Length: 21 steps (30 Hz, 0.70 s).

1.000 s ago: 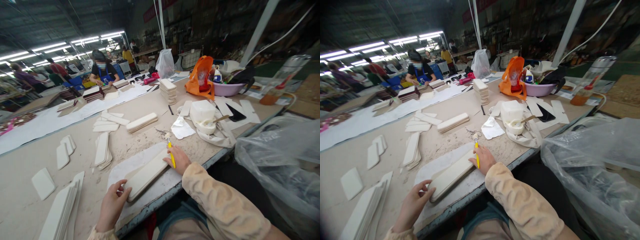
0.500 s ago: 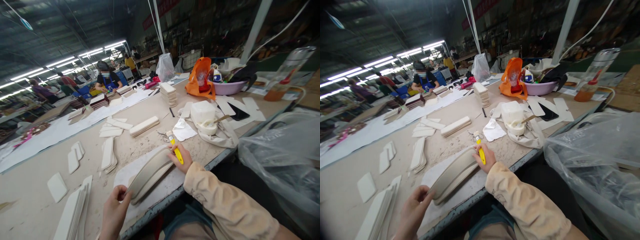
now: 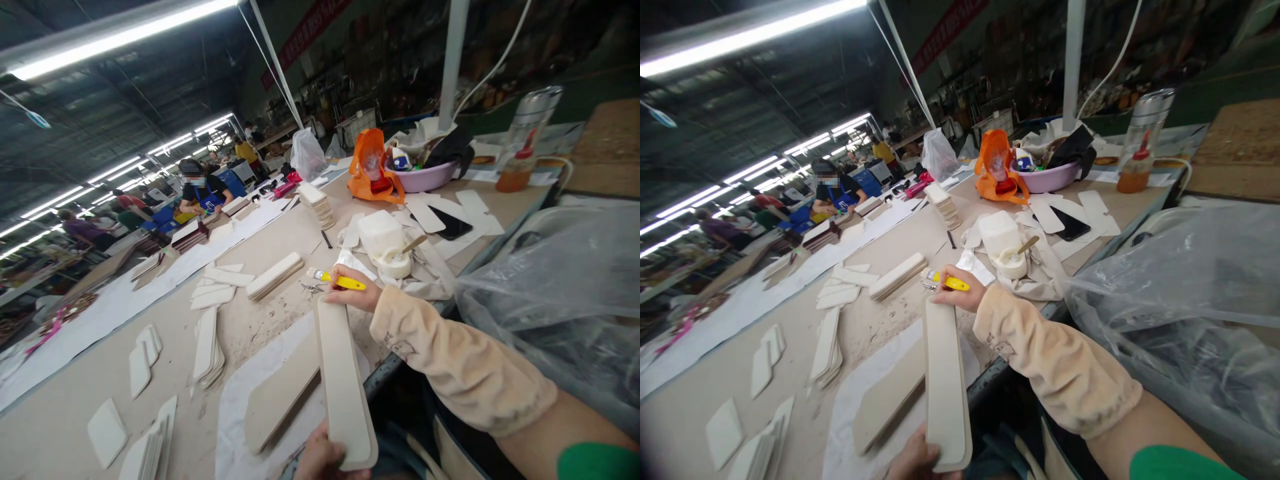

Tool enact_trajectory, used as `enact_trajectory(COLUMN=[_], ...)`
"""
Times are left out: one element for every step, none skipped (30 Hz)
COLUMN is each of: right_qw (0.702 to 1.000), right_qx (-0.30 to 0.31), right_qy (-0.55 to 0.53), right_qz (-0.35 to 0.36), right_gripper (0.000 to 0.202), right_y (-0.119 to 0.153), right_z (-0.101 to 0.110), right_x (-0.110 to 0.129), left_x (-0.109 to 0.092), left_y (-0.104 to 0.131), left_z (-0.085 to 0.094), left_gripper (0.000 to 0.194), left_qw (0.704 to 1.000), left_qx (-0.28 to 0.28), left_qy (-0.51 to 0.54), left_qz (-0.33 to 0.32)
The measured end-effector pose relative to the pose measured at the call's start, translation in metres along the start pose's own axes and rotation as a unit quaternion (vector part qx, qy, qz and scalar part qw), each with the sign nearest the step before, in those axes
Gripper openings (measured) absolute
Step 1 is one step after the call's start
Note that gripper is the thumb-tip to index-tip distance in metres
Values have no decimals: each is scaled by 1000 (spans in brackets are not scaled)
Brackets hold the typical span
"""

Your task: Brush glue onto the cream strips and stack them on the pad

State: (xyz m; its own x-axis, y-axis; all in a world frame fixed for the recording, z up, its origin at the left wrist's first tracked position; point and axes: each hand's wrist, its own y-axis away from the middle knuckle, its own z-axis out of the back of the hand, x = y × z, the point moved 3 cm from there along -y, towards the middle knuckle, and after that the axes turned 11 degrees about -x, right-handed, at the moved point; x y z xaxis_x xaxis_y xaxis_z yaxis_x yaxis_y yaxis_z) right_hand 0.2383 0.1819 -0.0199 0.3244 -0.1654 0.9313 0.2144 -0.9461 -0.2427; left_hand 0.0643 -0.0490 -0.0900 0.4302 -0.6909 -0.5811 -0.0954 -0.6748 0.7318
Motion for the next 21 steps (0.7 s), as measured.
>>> enact_trajectory(right_qw=[1000,1000,1000,1000,1000,1000,1000,1000,1000,1000,1000,1000,999,999,999,999,998,998,998,997,998], right_qx=[1,4,8,10,13,13,11,7,3,2,2,5,8,10,11,11,8,6,3,1,-1], right_qy=[-7,-9,-6,-3,-1,0,1,3,8,14,22,28,33,38,43,49,55,63,70,72,68], right_qz=[-8,-15,-18,-19,-18,-17,-16,-14,-12,-9,-7,-6,-5,-6,-7,-8,-8,-8,-8,-7,-5], right_gripper=[43,44,43,43,43,43,43,43,43,42,42,43,43,43,43,43,43,42,42,42,42], right_y=[1,1,1,1,1,0,-1,-2,-3,-5,-6,-6,-7,-8,-8,-8,-8,-8,-8,-8,-7], right_z=[3,5,7,9,12,14,17,19,21,23,24,25,26,26,26,27,27,27,27,28,28], right_x=[-4,-8,-11,-13,-14,-16,-17,-18,-19,-19,-20,-20,-20,-20,-20,-20,-19,-19,-19,-18,-18], left_x=[3,5,6,7,8,9,11,12,13,14,14,14,13,12,11,10,9,8,6,4,2], left_y=[-3,-6,-10,-13,-17,-20,-22,-24,-26,-26,-27,-27,-27,-26,-26,-25,-24,-23,-21,-19,-17], left_z=[-5,-11,-17,-23,-29,-34,-38,-42,-44,-46,-47,-47,-47,-47,-47,-47,-48,-49,-50,-52,-54], left_gripper=[39,38,37,37,38,38,38,38,39,40,41,41,42,42,42,43,43,43,43,42,40], left_qw=[1000,1000,1000,1000,999,999,998,998,998,998,998,998,998,997,997,997,996,996,995,995,994], left_qx=[-5,-7,-9,-12,-17,-22,-28,-32,-33,-32,-31,-31,-30,-29,-28,-28,-29,-30,-31,-31,-29], left_qy=[-6,-13,-18,-24,-28,-32,-35,-37,-38,-39,-39,-41,-44,-48,-51,-54,-57,-59,-61,-64,-66], left_qz=[9,9,2,-10,-23,-33,-38,-37,-36,-36,-37,-40,-43,-47,-50,-54,-58,-63,-69,-75,-81])
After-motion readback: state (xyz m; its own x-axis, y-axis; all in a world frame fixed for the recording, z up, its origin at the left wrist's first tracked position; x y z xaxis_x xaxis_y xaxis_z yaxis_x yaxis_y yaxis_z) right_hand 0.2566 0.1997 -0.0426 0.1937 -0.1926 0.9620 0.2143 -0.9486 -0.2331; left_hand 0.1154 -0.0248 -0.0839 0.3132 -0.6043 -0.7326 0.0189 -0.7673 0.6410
